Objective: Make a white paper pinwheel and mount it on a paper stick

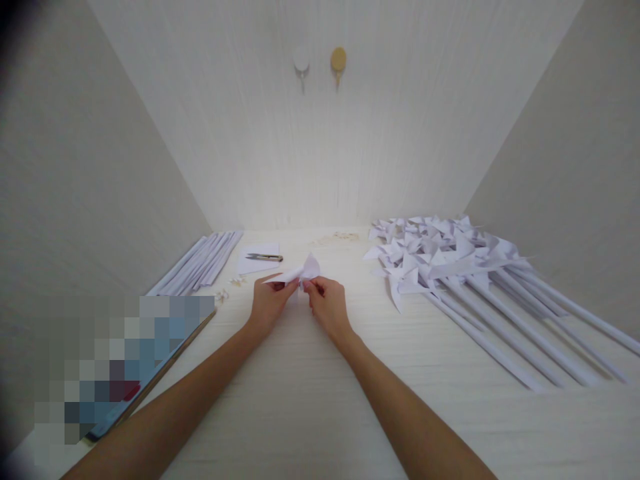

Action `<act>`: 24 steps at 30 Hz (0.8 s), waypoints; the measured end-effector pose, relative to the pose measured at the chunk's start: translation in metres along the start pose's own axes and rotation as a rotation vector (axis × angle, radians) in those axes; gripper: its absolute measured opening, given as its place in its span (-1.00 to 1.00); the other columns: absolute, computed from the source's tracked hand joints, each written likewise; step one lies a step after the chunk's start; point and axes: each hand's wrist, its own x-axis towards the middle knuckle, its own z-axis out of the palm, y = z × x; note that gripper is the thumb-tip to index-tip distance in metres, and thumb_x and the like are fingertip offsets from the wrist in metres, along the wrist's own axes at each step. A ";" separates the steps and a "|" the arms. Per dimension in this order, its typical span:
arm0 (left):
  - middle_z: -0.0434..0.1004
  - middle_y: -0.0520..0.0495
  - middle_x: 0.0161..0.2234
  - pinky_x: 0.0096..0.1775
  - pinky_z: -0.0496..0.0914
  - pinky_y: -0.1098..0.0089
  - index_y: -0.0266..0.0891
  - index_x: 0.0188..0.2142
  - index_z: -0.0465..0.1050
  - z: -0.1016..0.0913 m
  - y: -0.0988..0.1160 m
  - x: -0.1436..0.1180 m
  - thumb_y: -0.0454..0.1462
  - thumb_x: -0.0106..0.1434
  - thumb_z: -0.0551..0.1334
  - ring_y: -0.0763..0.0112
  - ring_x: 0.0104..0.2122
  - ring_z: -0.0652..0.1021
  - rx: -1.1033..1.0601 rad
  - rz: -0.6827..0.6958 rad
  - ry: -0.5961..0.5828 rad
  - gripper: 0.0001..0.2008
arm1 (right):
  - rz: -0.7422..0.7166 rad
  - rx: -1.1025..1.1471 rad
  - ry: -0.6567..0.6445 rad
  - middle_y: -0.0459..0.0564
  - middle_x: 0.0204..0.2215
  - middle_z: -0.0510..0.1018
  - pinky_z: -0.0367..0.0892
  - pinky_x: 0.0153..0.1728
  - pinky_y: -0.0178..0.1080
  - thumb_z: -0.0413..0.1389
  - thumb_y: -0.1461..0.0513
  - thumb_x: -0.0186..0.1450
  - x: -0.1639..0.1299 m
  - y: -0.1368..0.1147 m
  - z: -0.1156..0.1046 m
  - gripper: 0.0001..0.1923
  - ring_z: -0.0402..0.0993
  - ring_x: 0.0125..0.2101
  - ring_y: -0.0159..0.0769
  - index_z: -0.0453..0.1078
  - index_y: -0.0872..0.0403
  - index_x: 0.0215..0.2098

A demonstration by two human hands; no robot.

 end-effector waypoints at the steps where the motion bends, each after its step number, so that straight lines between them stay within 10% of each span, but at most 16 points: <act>1: 0.44 0.02 -0.65 -0.54 0.24 0.49 -0.36 -0.62 0.46 0.000 0.000 0.000 -0.28 -0.14 0.24 0.50 -0.61 0.38 0.002 0.001 0.002 -0.87 | 0.001 -0.001 0.000 -0.21 -0.83 0.22 0.05 -0.71 -0.38 -0.02 0.17 0.11 0.000 0.000 0.000 -0.76 0.12 -0.79 -0.46 0.27 0.10 -0.65; 24: 0.39 0.07 -0.66 -0.48 0.26 0.49 -0.32 -0.63 0.42 0.000 0.001 -0.001 -0.26 -0.07 0.16 0.51 -0.59 0.37 -0.028 -0.003 -0.124 -0.85 | 0.080 0.151 -0.070 -0.25 -0.88 0.08 -0.06 -0.78 -0.39 -0.07 0.09 0.08 0.004 0.007 -0.001 -0.72 0.01 -0.83 -0.50 0.18 0.06 -0.69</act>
